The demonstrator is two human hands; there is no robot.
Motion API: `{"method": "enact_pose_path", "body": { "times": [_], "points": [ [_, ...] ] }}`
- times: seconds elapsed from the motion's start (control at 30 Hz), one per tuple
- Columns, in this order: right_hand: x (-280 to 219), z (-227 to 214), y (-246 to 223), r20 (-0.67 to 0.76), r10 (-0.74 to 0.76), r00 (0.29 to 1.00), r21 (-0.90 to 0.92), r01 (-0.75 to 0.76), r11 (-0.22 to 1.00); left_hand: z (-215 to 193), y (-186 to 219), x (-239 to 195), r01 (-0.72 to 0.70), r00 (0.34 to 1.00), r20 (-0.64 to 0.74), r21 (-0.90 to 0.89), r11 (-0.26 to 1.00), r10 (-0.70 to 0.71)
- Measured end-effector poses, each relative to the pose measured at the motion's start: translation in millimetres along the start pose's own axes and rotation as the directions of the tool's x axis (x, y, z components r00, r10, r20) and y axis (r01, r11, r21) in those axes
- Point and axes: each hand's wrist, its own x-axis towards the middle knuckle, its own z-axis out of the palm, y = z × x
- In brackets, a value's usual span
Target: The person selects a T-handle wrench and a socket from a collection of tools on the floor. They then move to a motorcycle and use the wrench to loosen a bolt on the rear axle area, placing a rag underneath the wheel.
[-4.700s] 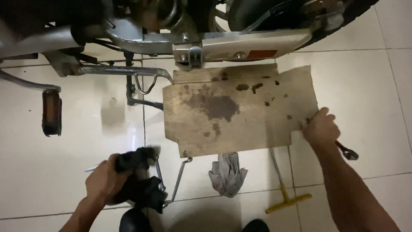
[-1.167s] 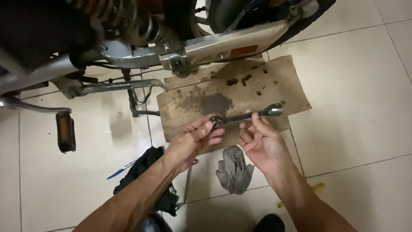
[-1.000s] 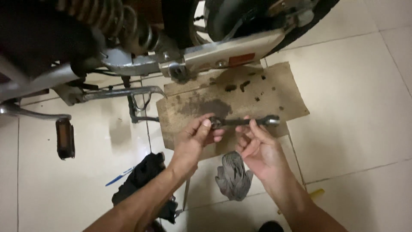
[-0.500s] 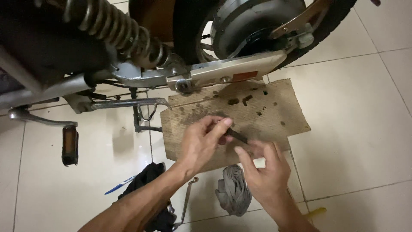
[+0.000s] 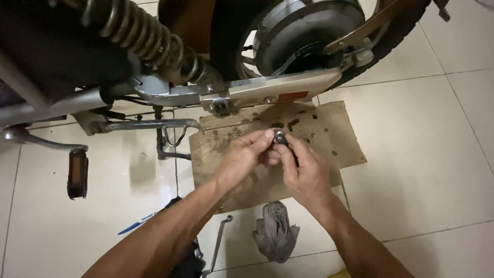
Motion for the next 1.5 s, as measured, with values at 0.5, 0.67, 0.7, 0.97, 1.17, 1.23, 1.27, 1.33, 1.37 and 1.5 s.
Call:
{"method": "enact_pose_path", "body": {
  "times": [0.5,0.67,0.7,0.97,1.17,1.23,1.27,1.33,1.37,1.5],
  "points": [
    [23,6,1,0.160,-0.040,0.986,-0.220,0.076,0.973,-11,-41,51,0.069,0.997,0.039,-0.211,0.975,-0.062],
    [49,14,2,0.138,0.121,0.983,-0.212,-0.090,0.973,5,-16,58,0.031,0.998,-0.042,-0.253,0.967,-0.043],
    [52,18,5,0.140,0.119,0.983,-0.212,-0.088,0.973,4,-23,70,0.030,0.998,-0.043,-0.255,0.966,-0.043],
    [61,53,40,0.052,0.414,0.909,0.136,-0.417,0.899,8,-35,102,-0.093,0.986,-0.160,-0.340,0.936,0.040],
    [65,36,39,0.097,0.278,0.956,0.022,-0.282,0.959,16,-18,82,-0.072,0.965,-0.264,-0.226,0.971,0.010],
    [66,38,47,0.090,0.259,0.962,0.045,-0.263,0.964,16,-16,82,-0.092,0.961,-0.275,-0.216,0.972,0.029],
    [64,40,51,0.082,0.245,0.966,0.068,-0.251,0.966,15,-15,82,-0.105,0.957,-0.286,-0.205,0.973,0.043],
    [66,37,51,0.126,0.303,0.945,0.077,-0.313,0.947,19,4,60,-0.101,0.951,-0.307,-0.189,0.977,0.039],
    [66,35,51,0.170,0.359,0.918,0.079,-0.376,0.923,21,14,50,-0.093,0.945,-0.325,-0.174,0.980,0.032],
    [68,29,77,0.342,0.342,0.875,0.123,-0.403,0.907,14,-5,87,-0.129,0.939,-0.338,-0.175,0.976,0.064]
  ]
}}
